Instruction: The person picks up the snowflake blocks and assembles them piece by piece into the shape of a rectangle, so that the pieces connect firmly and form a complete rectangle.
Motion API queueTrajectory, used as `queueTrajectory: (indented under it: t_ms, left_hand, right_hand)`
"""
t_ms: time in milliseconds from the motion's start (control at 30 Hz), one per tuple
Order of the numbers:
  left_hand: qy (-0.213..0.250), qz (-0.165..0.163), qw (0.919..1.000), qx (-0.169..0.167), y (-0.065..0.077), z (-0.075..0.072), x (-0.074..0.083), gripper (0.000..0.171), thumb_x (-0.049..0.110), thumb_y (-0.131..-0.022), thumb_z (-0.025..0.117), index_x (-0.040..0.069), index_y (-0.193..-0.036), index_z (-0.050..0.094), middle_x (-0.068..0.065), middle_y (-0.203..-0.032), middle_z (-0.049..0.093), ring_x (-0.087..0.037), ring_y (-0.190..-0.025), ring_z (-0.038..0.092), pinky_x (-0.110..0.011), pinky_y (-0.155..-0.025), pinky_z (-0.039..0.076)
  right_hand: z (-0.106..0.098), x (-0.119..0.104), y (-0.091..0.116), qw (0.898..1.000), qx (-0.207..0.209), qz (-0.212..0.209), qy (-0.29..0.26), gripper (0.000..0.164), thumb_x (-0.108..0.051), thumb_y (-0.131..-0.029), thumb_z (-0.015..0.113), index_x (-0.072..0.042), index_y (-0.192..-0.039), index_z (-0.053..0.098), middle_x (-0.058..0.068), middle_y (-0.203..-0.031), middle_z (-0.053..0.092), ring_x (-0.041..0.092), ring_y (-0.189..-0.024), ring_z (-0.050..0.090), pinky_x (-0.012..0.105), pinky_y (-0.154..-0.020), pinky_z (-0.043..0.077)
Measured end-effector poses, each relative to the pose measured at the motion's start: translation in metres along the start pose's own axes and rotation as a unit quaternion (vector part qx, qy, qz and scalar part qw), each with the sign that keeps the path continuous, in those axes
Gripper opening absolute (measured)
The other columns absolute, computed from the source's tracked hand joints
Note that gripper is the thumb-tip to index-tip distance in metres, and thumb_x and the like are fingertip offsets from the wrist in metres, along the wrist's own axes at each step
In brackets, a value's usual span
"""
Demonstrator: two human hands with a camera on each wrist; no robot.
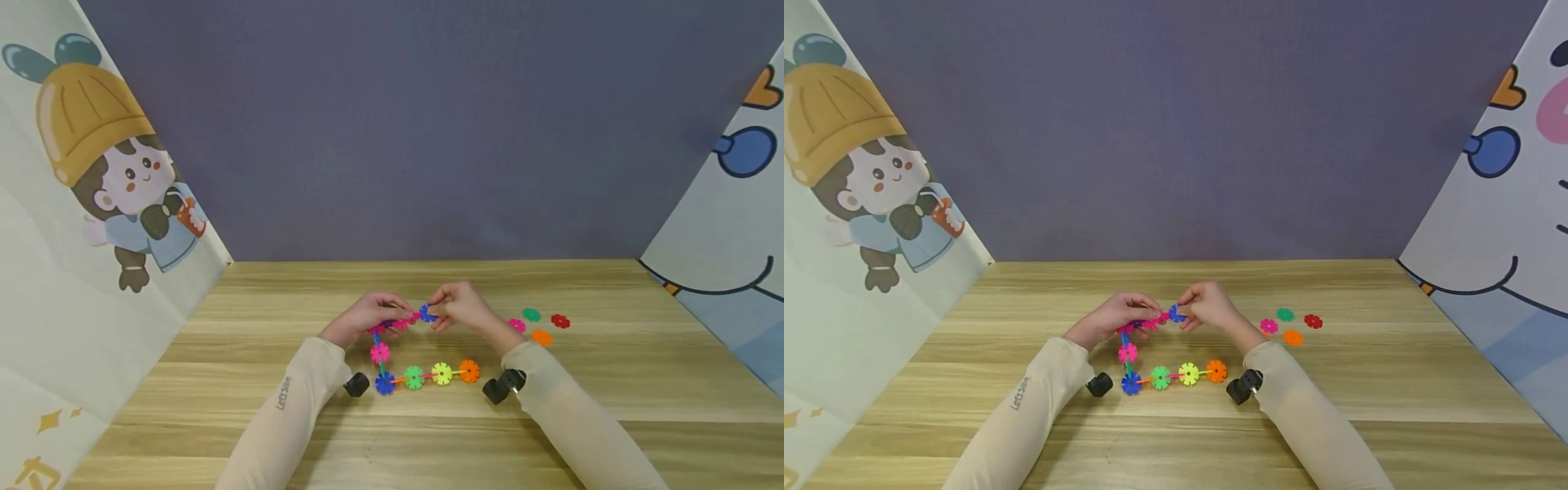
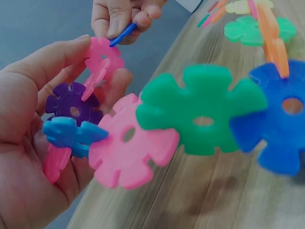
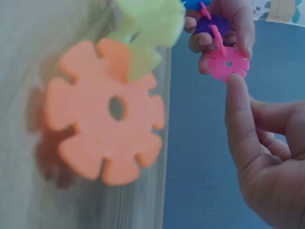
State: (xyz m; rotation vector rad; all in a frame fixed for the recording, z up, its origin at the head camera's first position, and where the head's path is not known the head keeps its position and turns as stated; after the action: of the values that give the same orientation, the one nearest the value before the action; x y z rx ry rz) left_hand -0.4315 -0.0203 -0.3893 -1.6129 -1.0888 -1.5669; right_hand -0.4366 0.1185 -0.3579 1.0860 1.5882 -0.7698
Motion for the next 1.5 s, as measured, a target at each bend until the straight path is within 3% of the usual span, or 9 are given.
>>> queueTrajectory:
  t_ms: [267, 700, 900, 1033, 1233, 1400, 1500]
  left_hand:
    - [-0.003, 0.004, 1.0000, -0.007, -0.001, 0.002, 0.002, 0.026, 0.004, -0.095, 0.066, -0.007, -0.118, 0.063, -0.010, -0.093, 0.074, -0.017, -0.076, 0.069, -0.037, -0.067, 0.062]
    - [-0.020, 0.003, 0.9997, -0.013, 0.000, 0.007, 0.004, 0.024, 0.001, -0.092, 0.069, -0.008, -0.113, 0.064, -0.007, -0.087, 0.073, -0.013, -0.072, 0.067, -0.040, -0.071, 0.062]
    - [-0.072, -0.008, 0.9972, -0.021, 0.005, 0.005, 0.000, 0.031, 0.012, -0.093, 0.070, -0.001, -0.121, 0.068, -0.006, -0.105, 0.072, -0.012, -0.086, 0.065, -0.028, -0.078, 0.056]
    - [-0.075, -0.012, 0.9963, -0.039, 0.006, 0.008, -0.001, 0.035, 0.012, -0.094, 0.069, 0.002, -0.127, 0.065, -0.010, -0.109, 0.072, -0.017, -0.098, 0.067, -0.029, -0.084, 0.055]
    - [-0.067, -0.003, 0.9964, -0.052, 0.007, 0.009, -0.002, 0.038, 0.009, -0.095, 0.065, 0.002, -0.133, 0.061, -0.011, -0.111, 0.071, -0.019, -0.098, 0.068, -0.030, -0.087, 0.056]
    - [-0.064, 0.000, 0.9968, -0.047, 0.006, 0.009, -0.004, 0.039, 0.010, -0.096, 0.065, 0.004, -0.134, 0.061, -0.011, -0.110, 0.070, -0.011, -0.084, 0.065, -0.025, -0.075, 0.055]
    - [-0.041, -0.005, 0.9980, -0.047, 0.006, 0.010, -0.006, 0.039, 0.009, -0.097, 0.064, 0.004, -0.135, 0.060, -0.015, -0.109, 0.071, -0.010, -0.078, 0.064, -0.023, -0.070, 0.055]
  right_hand:
    - [0.001, 0.001, 0.002, 1.000, 0.007, 0.002, -0.006, 0.014, 0.012, -0.089, 0.063, 0.018, -0.101, 0.060, 0.018, -0.081, 0.069, 0.022, -0.059, 0.069, 0.039, -0.060, 0.062]
    - [0.007, -0.001, 0.005, 1.000, 0.005, -0.026, 0.002, 0.011, 0.014, -0.088, 0.062, 0.020, -0.098, 0.061, 0.021, -0.080, 0.070, 0.023, -0.058, 0.068, 0.037, -0.057, 0.062]
    - [0.014, 0.000, 0.006, 0.999, -0.026, -0.033, 0.009, 0.016, 0.013, -0.089, 0.062, 0.021, -0.104, 0.061, 0.022, -0.081, 0.069, 0.022, -0.060, 0.069, 0.038, -0.060, 0.062]
    - [0.013, 0.001, 0.008, 0.998, -0.046, -0.038, 0.002, 0.024, 0.012, -0.090, 0.061, 0.023, -0.111, 0.059, 0.022, -0.083, 0.070, 0.023, -0.062, 0.070, 0.041, -0.064, 0.062]
    - [-0.011, 0.007, 0.006, 0.998, -0.043, -0.041, -0.007, 0.035, 0.011, -0.090, 0.062, 0.023, -0.121, 0.053, 0.026, -0.092, 0.069, 0.029, -0.074, 0.071, 0.049, -0.073, 0.061]
    - [-0.038, 0.012, 0.007, 0.999, -0.030, -0.036, 0.013, 0.039, 0.011, -0.088, 0.066, 0.023, -0.122, 0.052, 0.022, -0.092, 0.069, 0.034, -0.080, 0.071, 0.050, -0.076, 0.060]
    - [-0.055, 0.014, 0.011, 0.998, -0.021, -0.038, 0.038, 0.039, 0.011, -0.086, 0.068, 0.024, -0.120, 0.052, 0.020, -0.090, 0.070, 0.030, -0.078, 0.071, 0.047, -0.076, 0.061]
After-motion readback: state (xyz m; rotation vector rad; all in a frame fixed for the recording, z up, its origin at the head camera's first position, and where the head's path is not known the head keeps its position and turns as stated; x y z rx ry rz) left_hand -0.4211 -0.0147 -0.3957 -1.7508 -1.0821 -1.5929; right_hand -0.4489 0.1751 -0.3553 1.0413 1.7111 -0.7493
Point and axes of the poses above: each hand's wrist, its own y-axis away from the middle knuckle, its own z-axis out of the palm, x = y × z, the point moved 10 cm from there along -y, towards the middle knuckle
